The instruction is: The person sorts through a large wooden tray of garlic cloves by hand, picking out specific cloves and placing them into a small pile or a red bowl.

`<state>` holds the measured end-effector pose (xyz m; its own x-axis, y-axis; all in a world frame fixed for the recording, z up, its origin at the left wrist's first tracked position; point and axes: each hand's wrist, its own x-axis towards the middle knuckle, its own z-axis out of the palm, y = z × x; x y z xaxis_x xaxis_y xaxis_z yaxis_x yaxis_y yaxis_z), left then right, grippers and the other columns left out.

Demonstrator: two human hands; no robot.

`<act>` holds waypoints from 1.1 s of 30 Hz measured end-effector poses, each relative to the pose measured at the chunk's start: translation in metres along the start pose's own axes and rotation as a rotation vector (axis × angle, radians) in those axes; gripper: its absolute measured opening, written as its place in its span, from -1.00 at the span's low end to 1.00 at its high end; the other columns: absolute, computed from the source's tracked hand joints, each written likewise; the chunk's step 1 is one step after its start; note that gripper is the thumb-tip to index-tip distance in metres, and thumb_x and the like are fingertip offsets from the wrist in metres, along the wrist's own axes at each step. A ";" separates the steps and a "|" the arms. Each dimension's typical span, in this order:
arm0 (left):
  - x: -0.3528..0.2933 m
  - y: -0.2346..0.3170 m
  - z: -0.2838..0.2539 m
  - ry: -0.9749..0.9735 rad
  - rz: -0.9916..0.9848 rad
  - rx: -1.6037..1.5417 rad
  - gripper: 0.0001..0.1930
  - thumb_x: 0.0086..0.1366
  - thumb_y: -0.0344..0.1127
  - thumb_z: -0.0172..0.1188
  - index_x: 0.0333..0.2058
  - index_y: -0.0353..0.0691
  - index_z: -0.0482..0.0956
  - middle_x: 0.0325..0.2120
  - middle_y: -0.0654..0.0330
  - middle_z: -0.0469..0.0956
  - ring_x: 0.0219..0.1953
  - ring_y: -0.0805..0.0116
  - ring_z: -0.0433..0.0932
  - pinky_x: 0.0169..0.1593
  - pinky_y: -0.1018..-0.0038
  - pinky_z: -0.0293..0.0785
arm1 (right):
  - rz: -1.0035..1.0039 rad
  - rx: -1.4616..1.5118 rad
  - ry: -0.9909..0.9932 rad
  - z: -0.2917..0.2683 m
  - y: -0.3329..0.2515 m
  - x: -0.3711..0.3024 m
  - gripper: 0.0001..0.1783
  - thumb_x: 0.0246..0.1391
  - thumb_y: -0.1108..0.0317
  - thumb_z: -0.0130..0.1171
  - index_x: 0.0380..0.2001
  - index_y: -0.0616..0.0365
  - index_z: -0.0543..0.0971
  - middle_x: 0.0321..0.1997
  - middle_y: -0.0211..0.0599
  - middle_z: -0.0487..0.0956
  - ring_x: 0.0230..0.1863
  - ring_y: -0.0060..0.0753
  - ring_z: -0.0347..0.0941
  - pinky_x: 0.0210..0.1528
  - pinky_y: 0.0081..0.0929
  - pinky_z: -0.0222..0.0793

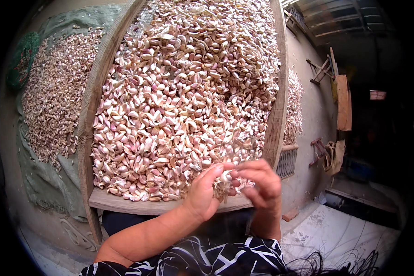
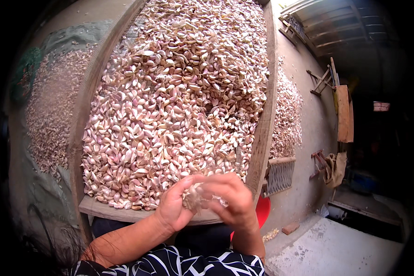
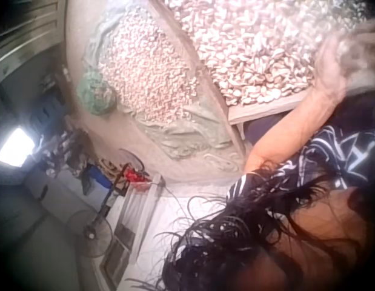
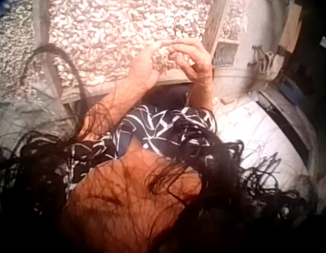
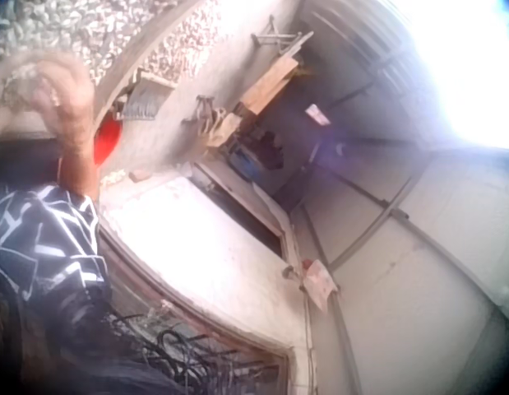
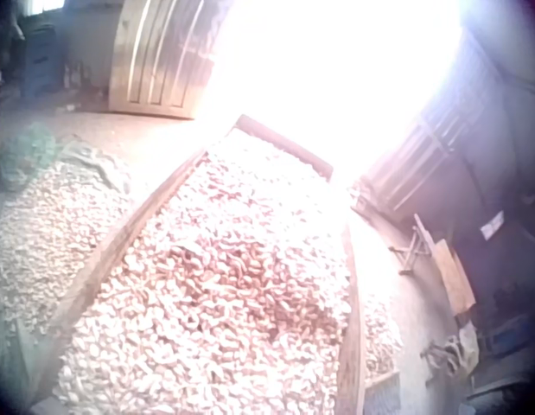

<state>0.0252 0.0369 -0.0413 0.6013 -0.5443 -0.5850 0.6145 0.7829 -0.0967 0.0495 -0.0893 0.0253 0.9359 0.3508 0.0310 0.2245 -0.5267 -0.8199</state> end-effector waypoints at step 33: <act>-0.001 0.007 0.001 -0.077 -0.032 -0.087 -0.72 0.20 -0.32 -0.20 -0.22 -0.37 0.37 -0.29 0.13 0.41 -0.25 0.35 0.41 -0.18 0.43 0.37 | 0.230 0.145 0.103 0.015 0.023 -0.003 -0.80 -0.33 0.57 0.10 -0.48 0.20 0.45 -0.24 -0.11 0.43 -0.17 -0.20 0.34 -0.12 -0.41 0.22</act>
<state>0.0299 0.0427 -0.0406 0.6217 -0.5886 -0.5168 0.5897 0.7860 -0.1858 0.0481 -0.0907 -0.0018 0.9820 0.1506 -0.1140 -0.0315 -0.4642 -0.8852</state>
